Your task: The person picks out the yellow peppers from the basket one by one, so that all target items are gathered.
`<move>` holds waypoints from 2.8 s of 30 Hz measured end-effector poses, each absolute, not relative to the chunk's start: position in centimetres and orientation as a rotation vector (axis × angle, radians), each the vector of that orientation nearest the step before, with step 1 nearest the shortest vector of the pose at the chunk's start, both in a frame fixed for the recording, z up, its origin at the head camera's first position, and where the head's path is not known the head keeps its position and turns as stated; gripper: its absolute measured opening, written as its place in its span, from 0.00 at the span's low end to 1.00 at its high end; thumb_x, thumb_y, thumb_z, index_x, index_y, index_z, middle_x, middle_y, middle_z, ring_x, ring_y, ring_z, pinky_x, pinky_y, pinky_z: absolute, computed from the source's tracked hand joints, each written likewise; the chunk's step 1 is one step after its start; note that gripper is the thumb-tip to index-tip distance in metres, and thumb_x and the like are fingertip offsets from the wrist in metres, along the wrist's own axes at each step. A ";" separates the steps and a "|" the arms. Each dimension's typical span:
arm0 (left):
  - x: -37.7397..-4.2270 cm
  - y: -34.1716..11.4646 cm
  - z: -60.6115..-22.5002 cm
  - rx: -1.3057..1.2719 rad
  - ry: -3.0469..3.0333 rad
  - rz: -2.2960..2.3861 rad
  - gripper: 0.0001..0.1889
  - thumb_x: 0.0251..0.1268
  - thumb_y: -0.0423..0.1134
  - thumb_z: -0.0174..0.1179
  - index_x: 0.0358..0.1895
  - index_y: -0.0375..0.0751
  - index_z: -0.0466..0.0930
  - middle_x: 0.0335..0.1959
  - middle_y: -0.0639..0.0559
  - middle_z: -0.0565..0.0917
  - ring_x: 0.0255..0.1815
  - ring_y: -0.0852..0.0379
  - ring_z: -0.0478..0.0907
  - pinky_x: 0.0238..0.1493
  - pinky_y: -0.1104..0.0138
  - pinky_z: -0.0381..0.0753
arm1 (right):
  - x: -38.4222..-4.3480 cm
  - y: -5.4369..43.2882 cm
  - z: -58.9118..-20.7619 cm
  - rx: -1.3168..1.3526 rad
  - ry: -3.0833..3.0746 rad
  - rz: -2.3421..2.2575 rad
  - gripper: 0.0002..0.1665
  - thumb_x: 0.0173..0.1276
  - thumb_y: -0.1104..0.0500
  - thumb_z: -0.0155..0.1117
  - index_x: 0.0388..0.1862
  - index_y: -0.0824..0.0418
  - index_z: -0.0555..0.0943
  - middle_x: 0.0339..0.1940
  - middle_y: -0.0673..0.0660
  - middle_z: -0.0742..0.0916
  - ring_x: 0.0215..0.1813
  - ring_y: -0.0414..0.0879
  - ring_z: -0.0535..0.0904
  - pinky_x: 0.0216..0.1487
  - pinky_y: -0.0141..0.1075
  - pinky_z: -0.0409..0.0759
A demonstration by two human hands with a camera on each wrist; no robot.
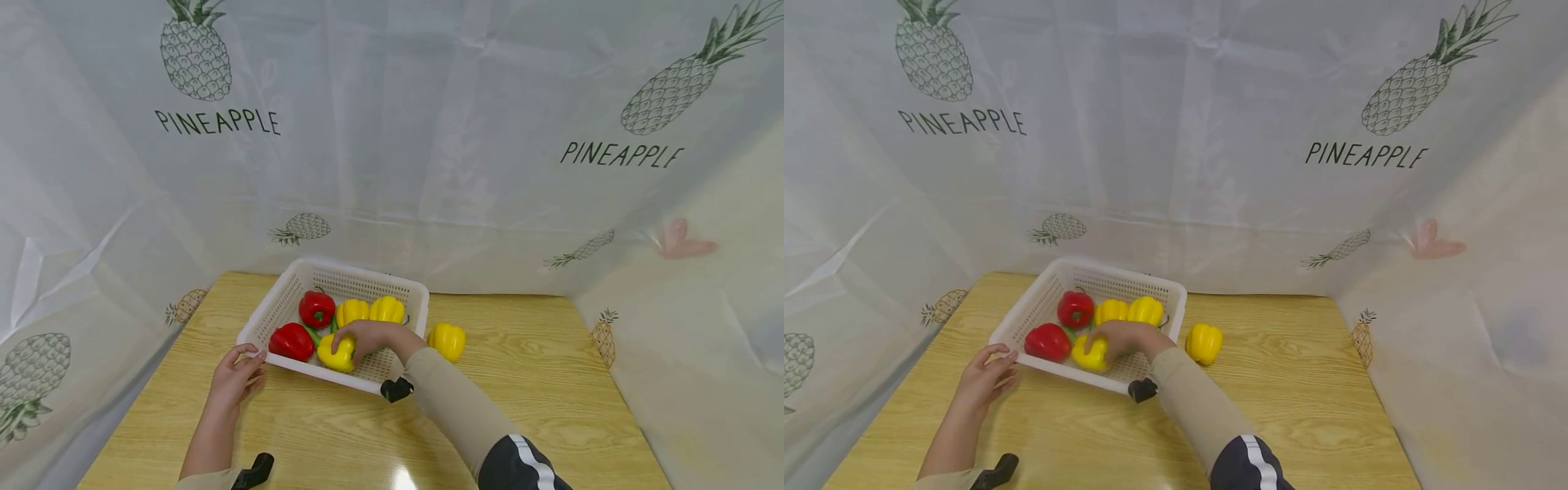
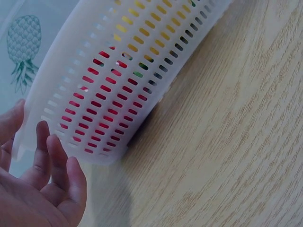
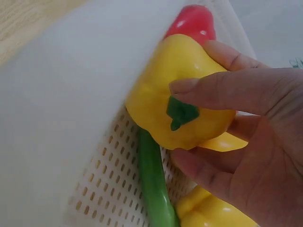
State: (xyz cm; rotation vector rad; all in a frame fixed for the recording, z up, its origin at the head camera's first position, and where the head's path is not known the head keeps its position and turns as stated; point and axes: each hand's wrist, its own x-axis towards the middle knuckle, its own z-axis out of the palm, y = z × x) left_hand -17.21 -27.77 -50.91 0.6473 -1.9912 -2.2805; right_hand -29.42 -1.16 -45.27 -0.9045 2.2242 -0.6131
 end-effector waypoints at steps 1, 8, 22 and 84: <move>-17.2 -27.8 -50.9 0.649 -1.987 -2.282 0.06 0.67 0.41 0.64 0.37 0.57 0.75 0.27 0.61 0.82 0.29 0.61 0.79 0.36 0.66 0.82 | -29.5 -1.1 -45.2 -0.907 2.228 -0.610 0.24 0.55 0.69 0.75 0.44 0.44 0.82 0.51 0.42 0.78 0.50 0.42 0.68 0.48 0.31 0.71; -17.2 -27.9 -50.9 0.651 -1.984 -2.280 0.08 0.67 0.40 0.64 0.34 0.61 0.75 0.26 0.61 0.82 0.29 0.61 0.79 0.36 0.66 0.82 | -29.9 -0.6 -45.4 -0.906 2.246 -0.631 0.23 0.54 0.69 0.76 0.43 0.47 0.81 0.49 0.43 0.78 0.50 0.40 0.69 0.51 0.32 0.70; -17.2 -27.8 -51.0 0.651 -2.002 -2.279 0.06 0.68 0.42 0.63 0.37 0.58 0.75 0.27 0.62 0.83 0.30 0.60 0.79 0.37 0.66 0.82 | -30.0 0.2 -45.3 -0.884 2.279 -0.674 0.22 0.52 0.64 0.80 0.41 0.50 0.78 0.46 0.45 0.78 0.50 0.42 0.69 0.52 0.35 0.71; -17.1 -27.9 -51.4 0.674 -1.997 -2.297 0.07 0.67 0.43 0.64 0.37 0.61 0.75 0.26 0.63 0.83 0.30 0.61 0.79 0.35 0.66 0.82 | -28.7 16.7 -41.9 -0.608 2.324 -1.595 0.22 0.65 0.64 0.67 0.52 0.60 0.66 0.59 0.63 0.69 0.52 0.58 0.75 0.49 0.43 0.77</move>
